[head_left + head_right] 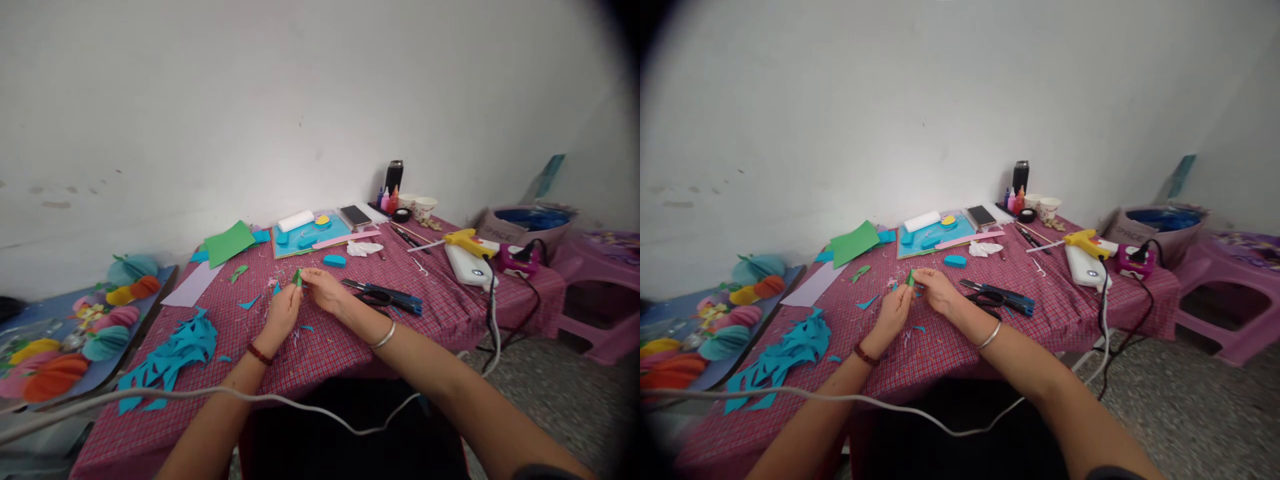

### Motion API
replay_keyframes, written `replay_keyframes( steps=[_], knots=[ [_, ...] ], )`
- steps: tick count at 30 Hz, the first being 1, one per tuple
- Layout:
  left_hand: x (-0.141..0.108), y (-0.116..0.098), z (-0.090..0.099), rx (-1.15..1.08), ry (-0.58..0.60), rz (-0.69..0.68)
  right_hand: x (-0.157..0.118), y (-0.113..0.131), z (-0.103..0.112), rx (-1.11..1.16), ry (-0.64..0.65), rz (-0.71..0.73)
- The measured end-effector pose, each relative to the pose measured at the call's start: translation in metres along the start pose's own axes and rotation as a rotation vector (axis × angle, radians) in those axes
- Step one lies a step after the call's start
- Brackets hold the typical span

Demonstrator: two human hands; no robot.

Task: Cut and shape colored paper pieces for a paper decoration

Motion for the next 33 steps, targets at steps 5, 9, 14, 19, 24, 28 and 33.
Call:
replay_keyframes(
  steps=[5,9,14,19,24,28,33],
  knots=[
    [-0.001,-0.004,0.001,0.403,0.123,-0.118,-0.002,0.002,0.001,-0.004,-0.047,0.007],
    [-0.002,-0.003,-0.001,0.505,0.159,-0.14,-0.003,0.003,0.0,-0.048,-0.073,0.012],
    [0.0,-0.007,0.009,0.4,0.02,-0.152,-0.005,0.006,-0.001,-0.148,-0.115,0.074],
    [0.006,-0.015,0.03,0.255,-0.21,-0.207,-0.008,0.013,-0.007,-0.478,-0.149,0.253],
    [0.009,-0.016,0.027,0.199,-0.139,-0.316,-0.009,0.015,-0.009,-0.676,-0.177,0.344],
    [0.009,-0.014,0.027,0.194,-0.14,-0.339,-0.009,0.015,-0.01,-0.696,-0.165,0.345],
    [0.009,-0.014,0.028,0.176,-0.145,-0.322,-0.01,0.014,-0.011,-0.694,-0.162,0.313]
  ],
)
Point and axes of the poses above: each hand's wrist, its own x-axis towards the middle knuckle, its own z-axis out of the back of the hand, y = z × x, the point moved 5 cm from there along x, towards the middle knuckle, and after that the axes turned 14 degrees about -z, right-handed, at the moved point
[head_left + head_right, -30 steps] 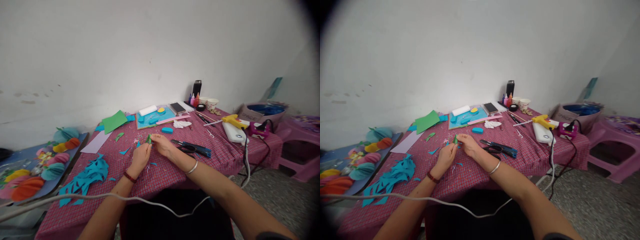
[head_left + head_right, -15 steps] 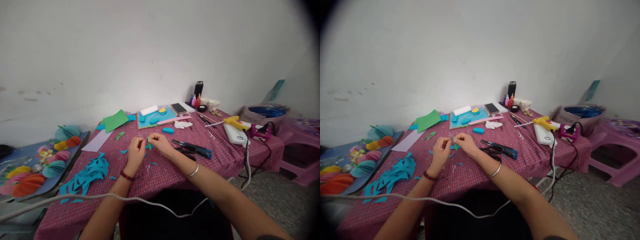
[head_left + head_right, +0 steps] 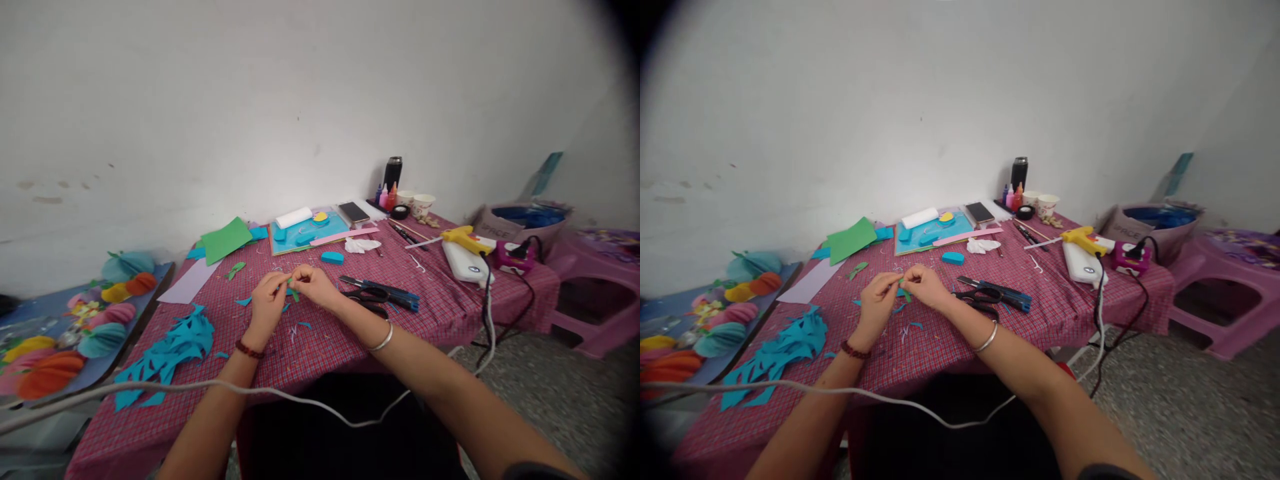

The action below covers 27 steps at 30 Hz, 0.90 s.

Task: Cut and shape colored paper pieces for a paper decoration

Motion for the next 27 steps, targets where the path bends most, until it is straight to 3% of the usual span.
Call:
replay_keyframes(
  steps=[15,27],
  knots=[
    [-0.002,0.001,-0.005,-0.023,0.05,0.097,0.002,-0.012,0.001,0.118,0.014,-0.155],
    [-0.01,0.025,-0.016,-0.136,0.025,0.498,0.002,-0.026,-0.002,0.121,-0.04,-0.299]
  ],
)
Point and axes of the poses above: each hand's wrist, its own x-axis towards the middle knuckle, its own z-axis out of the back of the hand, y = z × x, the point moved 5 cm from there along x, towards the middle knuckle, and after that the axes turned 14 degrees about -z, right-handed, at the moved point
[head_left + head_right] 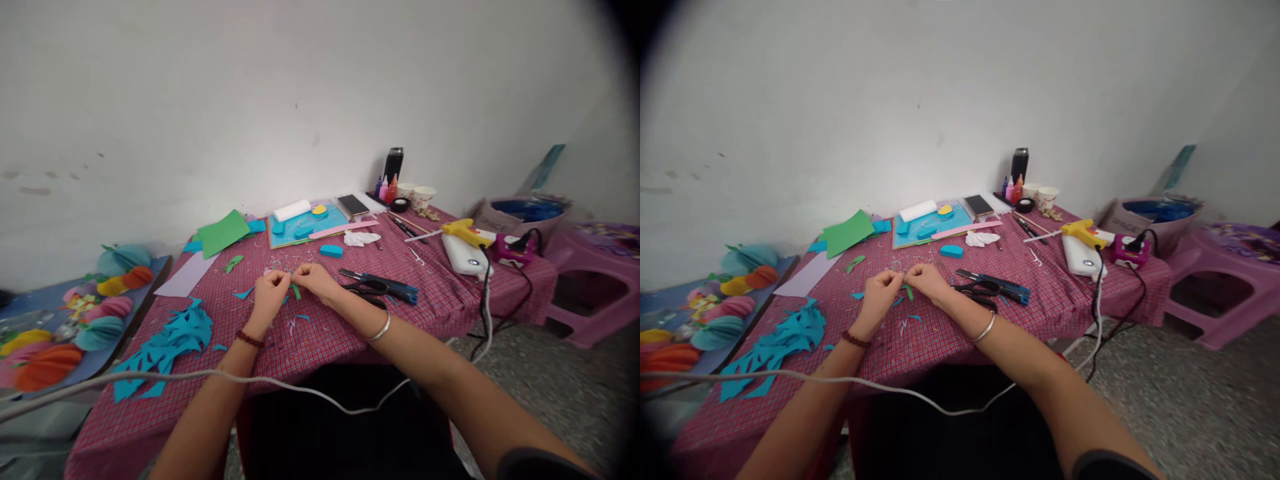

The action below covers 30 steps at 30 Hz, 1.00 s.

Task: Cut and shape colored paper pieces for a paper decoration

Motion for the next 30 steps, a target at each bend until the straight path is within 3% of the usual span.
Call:
replay_keyframes(
  steps=[10,15,22,30],
  knots=[
    [-0.002,0.015,-0.002,-0.089,-0.051,0.112,-0.003,-0.001,-0.002,-0.016,0.064,-0.069],
    [-0.003,0.012,-0.001,-0.167,-0.096,0.15,-0.003,-0.004,-0.004,0.021,0.097,-0.096],
    [-0.002,0.004,-0.004,-0.451,-0.067,0.176,-0.005,0.003,-0.002,0.114,0.124,-0.069],
    [-0.002,0.006,-0.002,-0.279,-0.034,0.138,-0.009,0.008,-0.003,0.114,0.145,-0.043]
  ],
)
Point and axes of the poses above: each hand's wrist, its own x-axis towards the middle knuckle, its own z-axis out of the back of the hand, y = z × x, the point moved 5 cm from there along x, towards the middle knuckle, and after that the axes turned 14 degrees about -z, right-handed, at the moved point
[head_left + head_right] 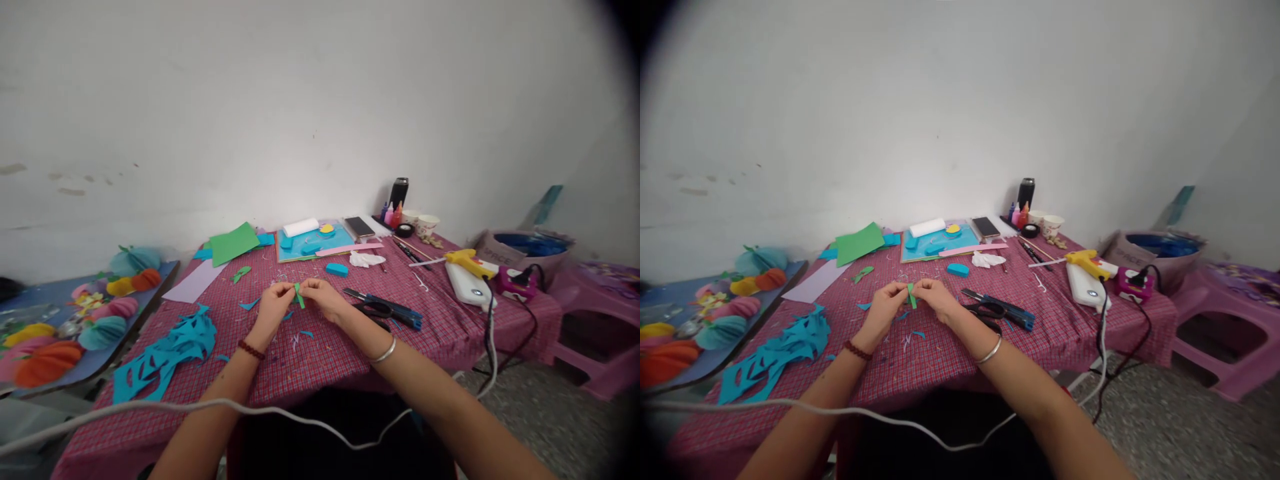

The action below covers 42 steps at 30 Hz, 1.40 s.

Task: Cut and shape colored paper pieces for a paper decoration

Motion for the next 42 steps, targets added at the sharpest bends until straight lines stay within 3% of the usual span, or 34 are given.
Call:
replay_keyframes(
  steps=[21,27,32,42],
  knots=[
    [-0.0033,-0.0046,0.0054,0.084,-0.106,-0.163,0.0045,-0.0066,-0.0033,-0.037,-0.024,0.059],
    [-0.0039,-0.0037,0.0039,0.06,-0.11,-0.097,0.0046,-0.0049,-0.0018,-0.059,-0.087,0.092],
    [-0.0054,0.0007,-0.0014,-0.082,-0.061,-0.007,0.0053,-0.0047,-0.0005,-0.099,-0.126,0.095],
    [-0.0029,-0.0006,-0.0025,-0.085,-0.087,-0.012,0.0021,-0.0025,-0.003,-0.171,-0.13,0.116]
  ],
)
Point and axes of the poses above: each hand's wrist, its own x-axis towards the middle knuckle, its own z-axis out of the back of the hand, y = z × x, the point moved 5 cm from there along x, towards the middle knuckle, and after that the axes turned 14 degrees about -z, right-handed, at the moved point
